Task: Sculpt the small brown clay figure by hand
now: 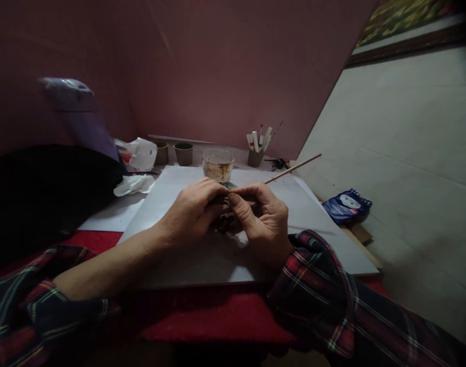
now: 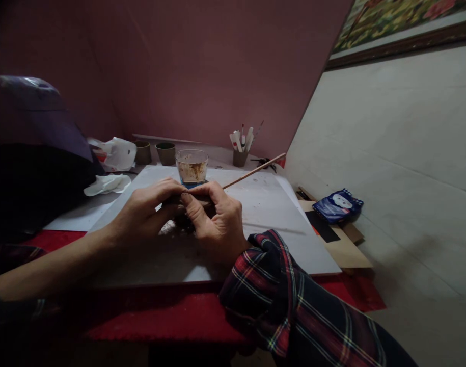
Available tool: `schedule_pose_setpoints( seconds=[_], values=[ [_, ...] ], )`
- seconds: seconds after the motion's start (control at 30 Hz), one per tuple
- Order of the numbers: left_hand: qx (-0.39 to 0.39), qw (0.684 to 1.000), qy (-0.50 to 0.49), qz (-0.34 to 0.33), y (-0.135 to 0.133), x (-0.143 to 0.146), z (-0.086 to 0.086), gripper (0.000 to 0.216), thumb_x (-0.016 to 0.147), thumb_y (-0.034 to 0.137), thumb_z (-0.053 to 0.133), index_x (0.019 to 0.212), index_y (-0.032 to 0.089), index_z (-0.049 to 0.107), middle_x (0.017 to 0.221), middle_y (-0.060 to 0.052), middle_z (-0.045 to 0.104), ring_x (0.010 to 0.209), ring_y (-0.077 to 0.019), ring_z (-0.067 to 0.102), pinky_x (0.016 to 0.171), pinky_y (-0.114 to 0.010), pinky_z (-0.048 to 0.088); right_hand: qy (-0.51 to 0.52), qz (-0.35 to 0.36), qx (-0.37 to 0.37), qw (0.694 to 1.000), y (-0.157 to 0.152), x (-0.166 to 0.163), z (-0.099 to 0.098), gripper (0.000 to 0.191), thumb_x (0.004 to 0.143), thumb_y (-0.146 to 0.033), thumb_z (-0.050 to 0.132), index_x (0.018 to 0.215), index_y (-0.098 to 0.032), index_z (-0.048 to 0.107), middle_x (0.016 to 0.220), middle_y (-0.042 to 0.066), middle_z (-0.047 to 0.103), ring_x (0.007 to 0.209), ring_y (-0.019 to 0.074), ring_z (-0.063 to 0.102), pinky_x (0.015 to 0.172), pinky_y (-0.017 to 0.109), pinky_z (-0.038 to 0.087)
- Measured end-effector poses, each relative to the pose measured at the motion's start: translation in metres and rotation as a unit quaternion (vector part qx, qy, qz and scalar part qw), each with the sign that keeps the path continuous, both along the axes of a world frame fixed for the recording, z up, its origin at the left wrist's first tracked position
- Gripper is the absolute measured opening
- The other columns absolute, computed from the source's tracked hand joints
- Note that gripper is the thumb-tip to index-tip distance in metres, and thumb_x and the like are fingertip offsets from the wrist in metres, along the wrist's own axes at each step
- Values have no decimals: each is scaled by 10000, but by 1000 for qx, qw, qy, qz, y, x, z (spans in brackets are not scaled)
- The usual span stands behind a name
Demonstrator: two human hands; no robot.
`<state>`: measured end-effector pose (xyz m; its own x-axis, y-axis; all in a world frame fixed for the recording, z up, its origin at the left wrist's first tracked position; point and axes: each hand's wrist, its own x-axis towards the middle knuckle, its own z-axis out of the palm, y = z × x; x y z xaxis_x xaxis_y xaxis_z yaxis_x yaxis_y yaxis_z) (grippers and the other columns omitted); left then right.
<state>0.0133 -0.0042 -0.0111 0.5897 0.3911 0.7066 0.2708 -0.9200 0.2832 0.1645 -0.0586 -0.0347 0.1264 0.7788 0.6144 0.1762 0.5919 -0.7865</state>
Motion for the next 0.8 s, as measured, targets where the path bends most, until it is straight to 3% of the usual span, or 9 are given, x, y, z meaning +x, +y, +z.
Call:
schedule_pose_setpoints(
  seconds=[0.43,0.8],
  values=[
    [-169,985,-9,-34,-3,-1,3,140,864,180,525,883,101,639,767,-35,640,703,-128,590,662,-222,473,66,64,-62,994,5,3,1,205,854,-369,661,770,-198,587,582,-71,536,471,47,462,444,179,387],
    [-82,996,-28,-12,-1,0,0,123,861,169,537,896,106,638,797,-48,649,726,-135,594,697,-242,477,75,68,-55,993,2,1,4,170,871,-350,641,801,-209,577,523,-86,529,388,47,459,355,161,364]
  ],
)
